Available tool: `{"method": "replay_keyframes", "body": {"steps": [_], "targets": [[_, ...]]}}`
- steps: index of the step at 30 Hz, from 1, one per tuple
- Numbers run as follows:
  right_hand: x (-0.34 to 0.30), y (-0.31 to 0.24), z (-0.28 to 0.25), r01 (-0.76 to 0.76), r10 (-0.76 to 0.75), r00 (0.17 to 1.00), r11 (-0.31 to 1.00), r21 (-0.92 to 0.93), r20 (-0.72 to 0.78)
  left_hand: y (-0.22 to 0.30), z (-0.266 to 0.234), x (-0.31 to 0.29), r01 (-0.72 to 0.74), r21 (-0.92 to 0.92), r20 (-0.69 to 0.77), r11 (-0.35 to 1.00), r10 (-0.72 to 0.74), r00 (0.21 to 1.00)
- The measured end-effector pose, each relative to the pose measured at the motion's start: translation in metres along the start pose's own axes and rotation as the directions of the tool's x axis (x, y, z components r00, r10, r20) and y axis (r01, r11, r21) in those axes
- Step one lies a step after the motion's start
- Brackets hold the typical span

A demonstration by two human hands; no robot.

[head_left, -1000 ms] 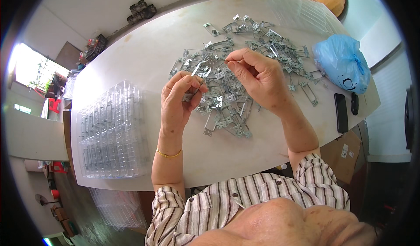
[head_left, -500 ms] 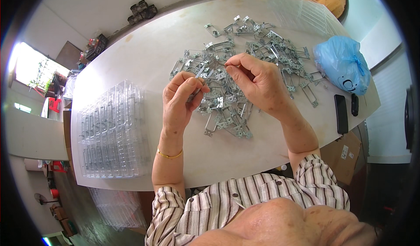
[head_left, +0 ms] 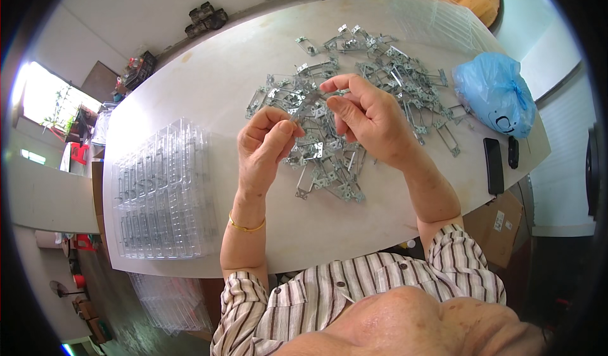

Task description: The person assembles metal hardware by inserting pins into metal brackets by hand and places the assembled parts into compartments of a plastic tray.

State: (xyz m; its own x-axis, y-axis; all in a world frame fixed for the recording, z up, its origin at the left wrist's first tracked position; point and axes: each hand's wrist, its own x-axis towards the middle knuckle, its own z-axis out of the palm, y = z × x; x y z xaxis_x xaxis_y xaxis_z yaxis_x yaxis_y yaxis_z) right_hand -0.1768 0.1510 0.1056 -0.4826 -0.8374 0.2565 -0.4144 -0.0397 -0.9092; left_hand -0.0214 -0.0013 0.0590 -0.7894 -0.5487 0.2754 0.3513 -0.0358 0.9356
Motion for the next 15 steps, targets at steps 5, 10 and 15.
{"method": "replay_keyframes", "body": {"steps": [5,10,15], "targets": [[0.008,0.009,-0.011,-0.12,0.065,0.982,0.939,0.323,0.175,-0.004,0.001,0.002,-0.024,-0.032,0.056,0.999,0.025,0.998],[0.013,0.005,-0.008,-0.233,0.096,0.954,0.834,0.5,0.284,-0.001,-0.002,0.0,-0.053,-0.024,0.062,0.998,0.055,0.997],[0.02,0.02,-0.005,-0.329,0.09,0.923,0.687,0.647,0.374,0.003,-0.002,-0.003,0.0,-0.028,0.082,1.0,0.002,0.997]]}}
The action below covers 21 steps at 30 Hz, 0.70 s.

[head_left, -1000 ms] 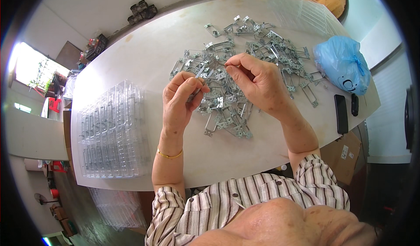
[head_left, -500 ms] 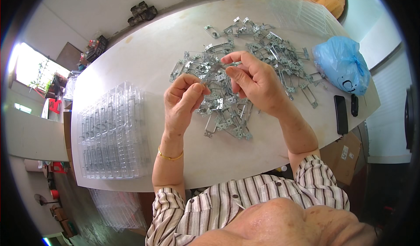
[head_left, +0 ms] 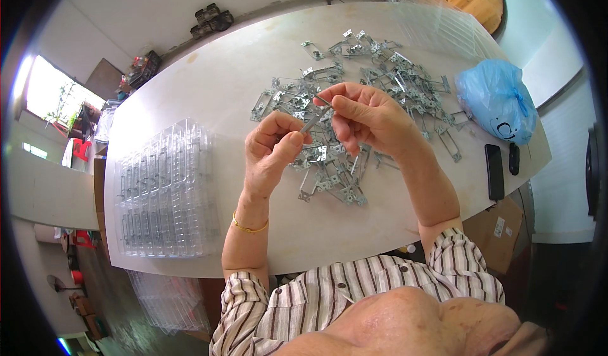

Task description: The person assembles metal hardware by inserting pins into metal brackets by hand and places the assembled parts into compartments of a plastic tray.

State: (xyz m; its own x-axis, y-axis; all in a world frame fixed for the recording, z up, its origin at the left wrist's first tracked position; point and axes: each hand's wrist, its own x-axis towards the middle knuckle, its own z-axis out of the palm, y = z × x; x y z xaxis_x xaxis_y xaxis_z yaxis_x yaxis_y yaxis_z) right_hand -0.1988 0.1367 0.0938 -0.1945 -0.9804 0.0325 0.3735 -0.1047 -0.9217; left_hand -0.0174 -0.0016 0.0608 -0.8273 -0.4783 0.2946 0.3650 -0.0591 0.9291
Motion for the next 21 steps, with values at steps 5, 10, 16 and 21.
{"method": "replay_keyframes", "body": {"steps": [5,10,16,21], "targets": [[-0.002,-0.003,-0.002,-0.065,0.051,0.992,0.99,0.123,0.115,0.001,-0.002,-0.001,-0.01,0.002,0.039,1.0,0.009,0.999],[-0.006,-0.007,0.0,-0.138,0.131,0.988,0.986,0.098,0.078,0.005,0.002,-0.002,0.004,0.049,0.07,0.999,-0.007,0.998],[-0.009,-0.01,0.004,-0.164,0.157,0.986,0.971,-0.177,-0.053,0.003,0.0,-0.003,-0.008,0.152,0.109,0.988,-0.009,0.994],[-0.011,-0.015,0.008,-0.104,0.064,0.992,0.894,-0.435,-0.106,0.002,-0.002,-0.002,0.024,0.194,0.145,0.981,-0.053,0.988]]}}
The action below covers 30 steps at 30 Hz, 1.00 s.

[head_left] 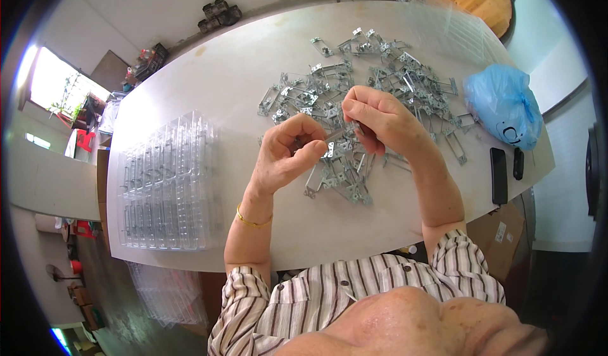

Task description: The person assembles metal hardware by inserting pins into metal brackets by hand and places the assembled parts into compartments of a plastic tray.

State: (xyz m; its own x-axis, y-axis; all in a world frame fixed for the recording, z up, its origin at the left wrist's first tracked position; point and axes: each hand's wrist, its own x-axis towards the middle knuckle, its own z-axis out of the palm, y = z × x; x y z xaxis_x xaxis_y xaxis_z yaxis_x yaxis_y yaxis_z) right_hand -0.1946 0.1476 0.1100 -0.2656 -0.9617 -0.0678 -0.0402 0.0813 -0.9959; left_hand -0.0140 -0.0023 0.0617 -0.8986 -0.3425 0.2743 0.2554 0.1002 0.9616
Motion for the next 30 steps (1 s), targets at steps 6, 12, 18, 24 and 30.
{"method": "replay_keyframes", "body": {"steps": [6,12,18,24,30], "targets": [[0.004,0.008,0.0,0.121,-0.139,0.974,0.987,-0.109,-0.177,0.002,0.006,0.003,-0.04,-0.09,0.013,0.995,0.042,0.999],[0.007,0.014,0.005,0.264,-0.293,0.913,0.955,-0.136,-0.283,0.006,0.001,0.006,0.071,-0.385,-0.15,0.92,-0.139,0.979],[0.001,0.016,0.01,0.28,-0.335,0.915,0.928,-0.244,-0.223,0.006,0.006,0.011,0.068,-0.331,-0.307,0.941,-0.176,0.935],[-0.003,0.014,0.016,0.248,-0.316,0.929,0.919,-0.306,-0.195,0.002,0.004,0.011,0.052,-0.316,-0.295,0.947,-0.15,0.944],[-0.003,0.013,0.018,0.239,-0.314,0.926,0.917,-0.319,-0.209,-0.001,0.003,0.009,0.023,-0.28,-0.255,0.96,-0.098,0.962]]}}
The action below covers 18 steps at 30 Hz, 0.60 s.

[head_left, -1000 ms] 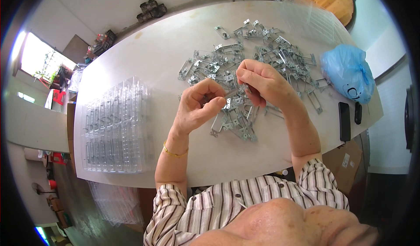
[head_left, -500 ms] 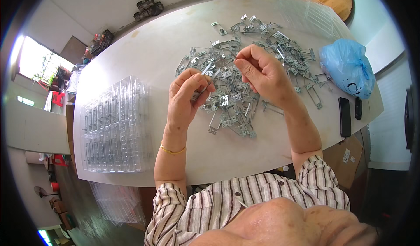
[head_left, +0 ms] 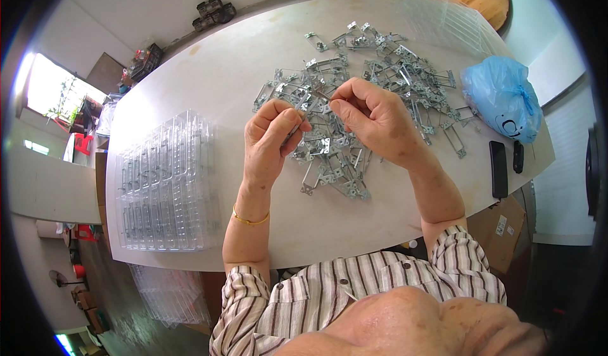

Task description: The person assembles metal hardware by inserting pins into metal brackets by hand and places the assembled parts into compartments of a plastic tray.

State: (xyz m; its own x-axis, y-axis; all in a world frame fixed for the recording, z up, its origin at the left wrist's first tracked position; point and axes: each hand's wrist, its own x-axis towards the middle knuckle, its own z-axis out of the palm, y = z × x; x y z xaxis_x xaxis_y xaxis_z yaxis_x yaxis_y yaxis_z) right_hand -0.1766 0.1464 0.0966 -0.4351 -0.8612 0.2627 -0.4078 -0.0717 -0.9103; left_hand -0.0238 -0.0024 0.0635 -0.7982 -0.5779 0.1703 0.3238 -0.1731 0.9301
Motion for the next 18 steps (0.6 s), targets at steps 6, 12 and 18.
{"method": "replay_keyframes", "body": {"steps": [6,12,18], "targets": [[0.0,-0.001,0.0,-0.02,0.02,1.0,1.0,0.015,0.005,-0.004,-0.003,-0.002,-0.042,0.062,0.035,0.997,0.04,0.999],[0.0,-0.01,-0.002,-0.136,0.13,0.99,0.984,0.117,0.053,-0.004,0.002,-0.004,-0.051,0.132,0.056,0.99,0.044,0.997],[0.001,-0.011,-0.001,-0.164,0.156,0.986,0.975,0.15,0.063,-0.004,0.0,-0.004,-0.081,0.163,0.061,0.983,0.072,0.996]]}}
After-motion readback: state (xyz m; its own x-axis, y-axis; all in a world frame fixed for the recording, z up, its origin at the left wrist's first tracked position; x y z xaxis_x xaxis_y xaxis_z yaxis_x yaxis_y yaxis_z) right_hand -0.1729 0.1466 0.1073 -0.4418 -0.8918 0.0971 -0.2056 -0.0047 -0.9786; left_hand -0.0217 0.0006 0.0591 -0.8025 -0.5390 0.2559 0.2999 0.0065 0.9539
